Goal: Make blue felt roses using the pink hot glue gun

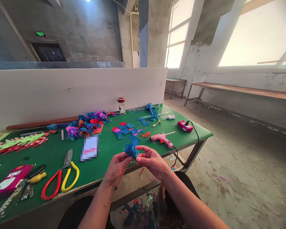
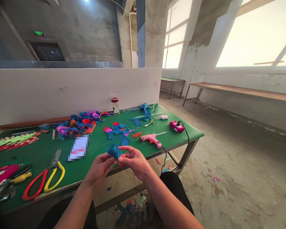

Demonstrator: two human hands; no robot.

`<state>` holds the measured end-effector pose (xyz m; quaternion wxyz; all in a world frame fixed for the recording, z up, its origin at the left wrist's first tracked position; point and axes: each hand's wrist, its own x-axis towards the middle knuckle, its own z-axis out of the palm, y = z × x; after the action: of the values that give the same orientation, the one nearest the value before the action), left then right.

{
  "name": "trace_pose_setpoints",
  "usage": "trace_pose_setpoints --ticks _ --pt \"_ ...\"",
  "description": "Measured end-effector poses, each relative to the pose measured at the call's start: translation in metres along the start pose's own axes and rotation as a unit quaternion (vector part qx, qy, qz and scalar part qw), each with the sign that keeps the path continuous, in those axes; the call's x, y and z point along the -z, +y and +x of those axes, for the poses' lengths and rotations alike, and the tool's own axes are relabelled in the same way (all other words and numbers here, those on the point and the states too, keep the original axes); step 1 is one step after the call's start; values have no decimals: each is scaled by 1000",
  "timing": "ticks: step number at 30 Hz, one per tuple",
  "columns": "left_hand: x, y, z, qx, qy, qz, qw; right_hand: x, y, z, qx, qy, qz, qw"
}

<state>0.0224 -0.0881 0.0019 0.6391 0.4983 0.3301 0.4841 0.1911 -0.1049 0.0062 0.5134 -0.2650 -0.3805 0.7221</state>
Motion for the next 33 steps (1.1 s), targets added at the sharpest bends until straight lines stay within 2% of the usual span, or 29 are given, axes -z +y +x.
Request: trace_pose_setpoints --ticks 7,13,16,18,19,20,21,22,24,28,33 --pt "-4 3 -1 -12 12 -9 1000 3 5 2 16 20 -25 999" --pt "-2 -2 2 -4 58 -38 998 -6 13 2 45 53 -66 995" --pt "0 -2 3 -7 86 -53 995 7 7 2 93 80 -139 983" --pt "2 0 4 -6 98 -58 993 31 -6 4 148 144 -251 946" --pt "3 1 5 -3 101 -62 993 47 -14 5 177 193 -326 909" --pt "5 2 5 -2 106 -67 992 64 -22 6 193 253 -422 849" --pt "6 3 5 4 107 -68 992 81 -31 8 175 306 -519 779" --pt "7 4 6 10 104 -69 992 97 -38 9 156 336 -546 751" --pt "9 4 6 20 97 -69 993 123 -49 12 121 358 -578 723" --pt "8 1 6 24 81 -67 994 147 -52 24 65 339 -604 719" --pt "6 -4 5 14 60 -67 996 150 -53 31 74 312 -566 760"
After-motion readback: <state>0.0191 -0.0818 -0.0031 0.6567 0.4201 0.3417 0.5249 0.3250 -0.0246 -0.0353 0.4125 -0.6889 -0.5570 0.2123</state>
